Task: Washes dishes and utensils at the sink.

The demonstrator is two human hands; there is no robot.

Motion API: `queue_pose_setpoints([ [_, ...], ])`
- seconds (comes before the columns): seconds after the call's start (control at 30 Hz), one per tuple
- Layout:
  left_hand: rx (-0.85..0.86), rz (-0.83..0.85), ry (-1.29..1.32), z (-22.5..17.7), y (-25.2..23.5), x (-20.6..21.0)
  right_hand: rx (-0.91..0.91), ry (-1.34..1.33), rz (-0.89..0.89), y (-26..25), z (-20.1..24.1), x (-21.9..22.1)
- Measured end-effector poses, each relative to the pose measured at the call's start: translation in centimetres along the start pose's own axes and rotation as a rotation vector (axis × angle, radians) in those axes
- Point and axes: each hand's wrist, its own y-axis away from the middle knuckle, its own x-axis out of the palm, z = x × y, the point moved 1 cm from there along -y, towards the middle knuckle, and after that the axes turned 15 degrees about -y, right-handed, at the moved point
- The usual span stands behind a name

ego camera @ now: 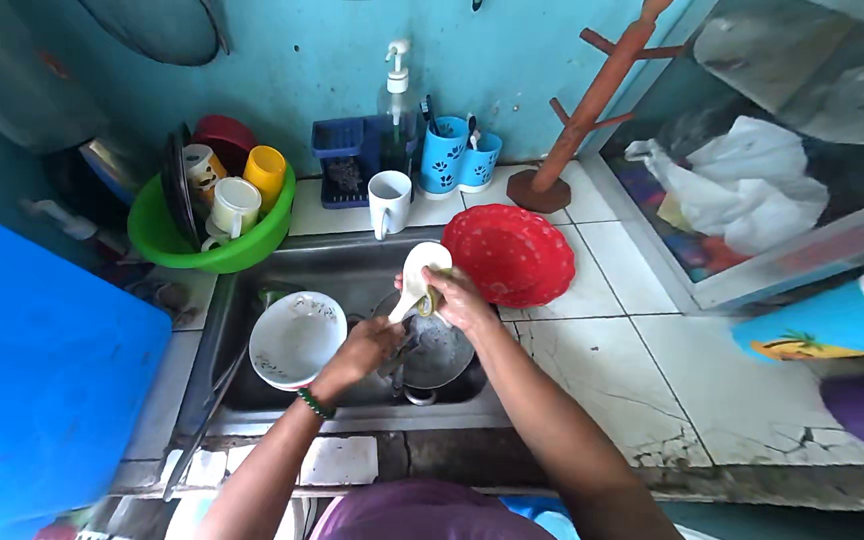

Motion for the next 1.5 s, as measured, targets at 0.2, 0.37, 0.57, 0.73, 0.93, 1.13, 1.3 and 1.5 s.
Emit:
queue_pose_setpoints([
  [0.2,-0.037,0.118,-0.234,0.3,2.4,-3.7,-0.001,0.490,0.374,-0.3,2.4,-1.1],
  [0.37,-0.076,0.120,-0.021,1.3,2.9,-3.6,-0.072,0.657,0.539,0.1,3.6,-0.3],
  [0.57,-0.068,0.125,-0.505,-0.2,2.5,-3.5,-0.128,1.372,0.497,2.2,5.1,3.7],
  [0.73,-0.071,0.166,-0.881,-3.0,2.2,-3.1,-0.009,1.550,0.703,3.1,4.7,5.8],
  [0.93,0.014,0.071,-1.086,-4.6,2.2,-2.6,0.002,1.691,0.823,3.1,4.9,6.6],
  [1.13,0.157,-0.088,-1.219,-5.2,2.7,-2.6,0.048,1.854,0.871,1.3,4.8,4.9],
  [1.3,0.158,-0.055,-1.230,-5.0,2.4,-2.9,0.203,1.661,0.802,1.8,5.9,5.7],
  [1.5,-0.033,0.017,-1.167,-4.5,1.1,-3.1,0.158,1.659,0.671,3.0,7.6,7.8],
])
